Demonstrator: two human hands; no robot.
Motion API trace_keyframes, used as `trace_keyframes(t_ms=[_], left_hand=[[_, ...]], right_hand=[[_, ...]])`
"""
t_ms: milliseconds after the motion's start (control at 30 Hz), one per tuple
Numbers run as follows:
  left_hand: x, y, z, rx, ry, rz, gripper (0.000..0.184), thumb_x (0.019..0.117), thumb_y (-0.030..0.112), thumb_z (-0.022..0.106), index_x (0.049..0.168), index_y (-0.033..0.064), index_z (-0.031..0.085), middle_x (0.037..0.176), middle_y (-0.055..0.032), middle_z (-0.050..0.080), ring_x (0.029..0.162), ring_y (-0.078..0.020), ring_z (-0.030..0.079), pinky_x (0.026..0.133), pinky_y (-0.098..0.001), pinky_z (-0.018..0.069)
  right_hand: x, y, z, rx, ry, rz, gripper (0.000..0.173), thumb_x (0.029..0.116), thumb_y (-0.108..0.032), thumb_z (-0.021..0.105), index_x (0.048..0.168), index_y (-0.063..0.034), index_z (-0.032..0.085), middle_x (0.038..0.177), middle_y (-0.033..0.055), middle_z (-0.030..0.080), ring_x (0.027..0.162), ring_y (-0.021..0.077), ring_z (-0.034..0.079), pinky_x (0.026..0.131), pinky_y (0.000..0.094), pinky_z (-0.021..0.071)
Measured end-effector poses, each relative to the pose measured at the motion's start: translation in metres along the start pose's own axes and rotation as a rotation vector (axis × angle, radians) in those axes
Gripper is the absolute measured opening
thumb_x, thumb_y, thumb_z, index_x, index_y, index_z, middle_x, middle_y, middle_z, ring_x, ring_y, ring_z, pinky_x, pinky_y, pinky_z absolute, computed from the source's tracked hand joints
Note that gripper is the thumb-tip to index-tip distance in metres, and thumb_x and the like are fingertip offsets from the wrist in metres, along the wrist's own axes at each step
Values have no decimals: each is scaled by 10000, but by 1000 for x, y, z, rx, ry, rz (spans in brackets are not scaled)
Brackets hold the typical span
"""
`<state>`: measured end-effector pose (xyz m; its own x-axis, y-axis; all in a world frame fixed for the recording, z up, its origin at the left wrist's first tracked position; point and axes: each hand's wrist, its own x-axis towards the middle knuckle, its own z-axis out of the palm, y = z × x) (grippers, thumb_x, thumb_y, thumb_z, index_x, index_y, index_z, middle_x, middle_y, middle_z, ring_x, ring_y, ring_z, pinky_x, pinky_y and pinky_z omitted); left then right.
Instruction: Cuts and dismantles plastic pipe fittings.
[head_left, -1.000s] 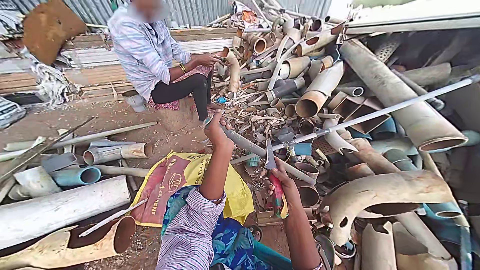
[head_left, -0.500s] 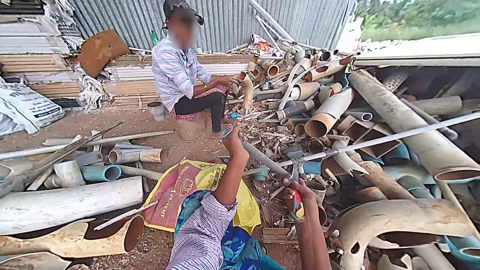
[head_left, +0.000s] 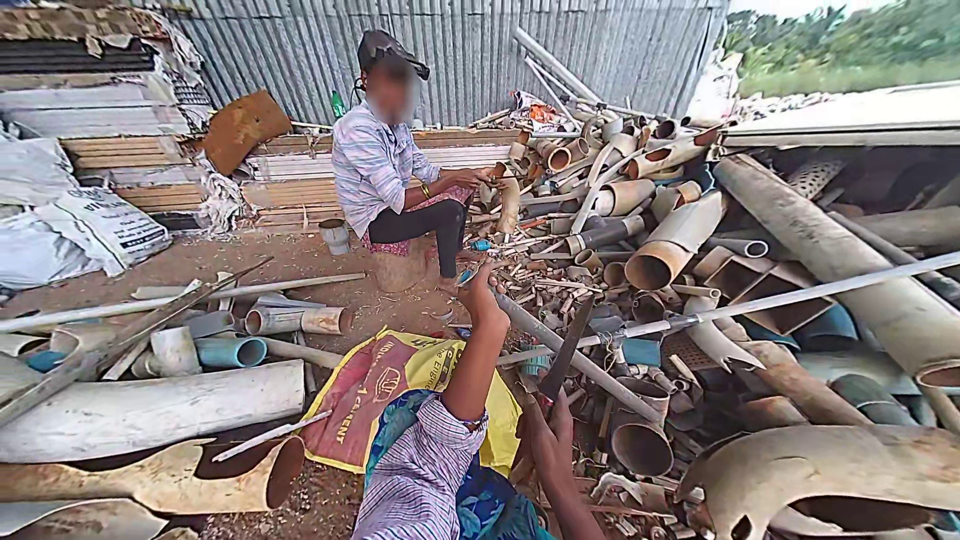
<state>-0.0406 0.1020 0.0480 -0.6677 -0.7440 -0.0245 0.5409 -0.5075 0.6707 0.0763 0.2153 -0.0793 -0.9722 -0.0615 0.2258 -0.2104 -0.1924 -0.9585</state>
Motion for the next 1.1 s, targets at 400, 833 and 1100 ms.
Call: trace_keyframes(t_ms=[400, 833, 1100], left_hand=[[5, 3, -2, -4, 27, -3, 239, 999, 77, 613, 791, 119, 502, 585, 30, 442, 428, -65, 438, 441, -192, 455], [4, 8, -7, -1, -7, 48, 214, 1002, 104, 608, 802, 134, 537, 576, 52, 449, 429, -42, 441, 445, -172, 450], [5, 7, -6, -8, -9, 47, 128, 1008, 119, 606, 891, 131, 555, 600, 53, 446, 443, -49, 442, 447, -185, 449]], right_hand=[[13, -16, -8, 274, 164, 163, 363, 1036, -5, 424, 1397, 30, 404, 712, -5, 565, 487, 43, 555, 468, 184, 510], [7, -27, -16, 241, 274, -245, 472, 978, -29, 495, 1403, 69, 315, 880, -74, 588, 599, -28, 588, 563, 151, 538], [11, -6, -2, 362, 241, 303, 274, 1049, 7, 431, 1320, -3, 394, 672, 18, 520, 461, 65, 531, 450, 204, 505]])
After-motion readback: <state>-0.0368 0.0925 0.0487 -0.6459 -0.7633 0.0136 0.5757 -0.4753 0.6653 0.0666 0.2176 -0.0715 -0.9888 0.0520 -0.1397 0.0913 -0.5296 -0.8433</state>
